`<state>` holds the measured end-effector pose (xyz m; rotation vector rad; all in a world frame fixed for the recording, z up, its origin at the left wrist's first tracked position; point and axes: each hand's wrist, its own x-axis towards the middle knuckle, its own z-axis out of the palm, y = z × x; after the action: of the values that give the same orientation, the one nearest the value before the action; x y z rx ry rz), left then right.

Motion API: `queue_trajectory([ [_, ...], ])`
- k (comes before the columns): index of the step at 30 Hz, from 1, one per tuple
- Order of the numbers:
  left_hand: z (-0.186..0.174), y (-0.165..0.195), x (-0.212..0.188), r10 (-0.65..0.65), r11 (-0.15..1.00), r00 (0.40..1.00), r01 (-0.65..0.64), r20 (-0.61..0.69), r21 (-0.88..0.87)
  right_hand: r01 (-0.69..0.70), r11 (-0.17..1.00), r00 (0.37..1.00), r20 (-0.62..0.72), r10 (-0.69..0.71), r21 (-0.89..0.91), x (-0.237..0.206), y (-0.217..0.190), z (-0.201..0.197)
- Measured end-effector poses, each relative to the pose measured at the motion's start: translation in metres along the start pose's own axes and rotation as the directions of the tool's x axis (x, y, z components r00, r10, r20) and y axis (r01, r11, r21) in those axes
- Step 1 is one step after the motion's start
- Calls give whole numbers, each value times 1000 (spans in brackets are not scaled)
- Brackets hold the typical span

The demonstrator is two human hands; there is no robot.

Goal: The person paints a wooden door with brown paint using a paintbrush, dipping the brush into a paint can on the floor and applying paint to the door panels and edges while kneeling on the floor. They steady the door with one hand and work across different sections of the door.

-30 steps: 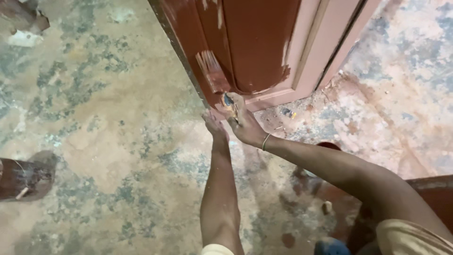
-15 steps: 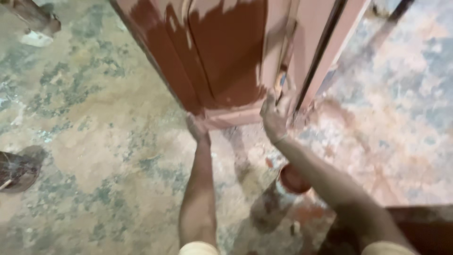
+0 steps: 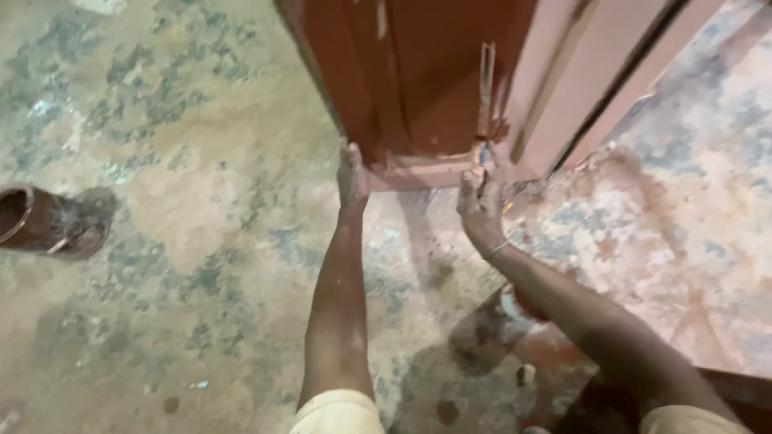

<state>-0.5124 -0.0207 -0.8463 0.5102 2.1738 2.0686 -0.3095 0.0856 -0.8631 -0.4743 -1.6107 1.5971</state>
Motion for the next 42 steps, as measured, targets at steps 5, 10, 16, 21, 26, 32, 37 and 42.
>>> queue_trajectory([
  [5, -12, -4, 7, 91, 996, 996, -91, -16, 10, -5, 993, 1000, 2, 5, -120, -31, 14, 6],
  [10, 3, -21, 2, -216, 965, 953, 176, -213, -192, -382, 906, 923, -110, 368, -181, -47, 0, 53],
  [16, -1, -22, 3, -487, 663, 864, 271, -128, -698, -291, 951, 920, -303, 249, -102, -63, 22, 122],
  [21, -28, -21, 19, -304, 684, 952, 196, -30, -703, -334, 906, 909, -164, 382, 258, -87, 40, 133],
  [26, -40, -20, 19, -282, 764, 956, 277, 84, -583, -348, 914, 936, -28, 350, -207, -90, 38, 109],
  [32, -33, 4, 14, -274, 909, 954, 299, 123, -292, -416, 909, 880, -253, 402, -3, -43, 20, 58],
  [37, -19, 8, -5, -208, 971, 957, 228, 204, -77, -184, 881, 745, -522, 414, 436, -28, 8, 12],
  [42, -4, -4, -7, -127, 992, 979, 122, 160, 37, -108, 923, 754, -574, 318, 369, -22, 5, 6],
])
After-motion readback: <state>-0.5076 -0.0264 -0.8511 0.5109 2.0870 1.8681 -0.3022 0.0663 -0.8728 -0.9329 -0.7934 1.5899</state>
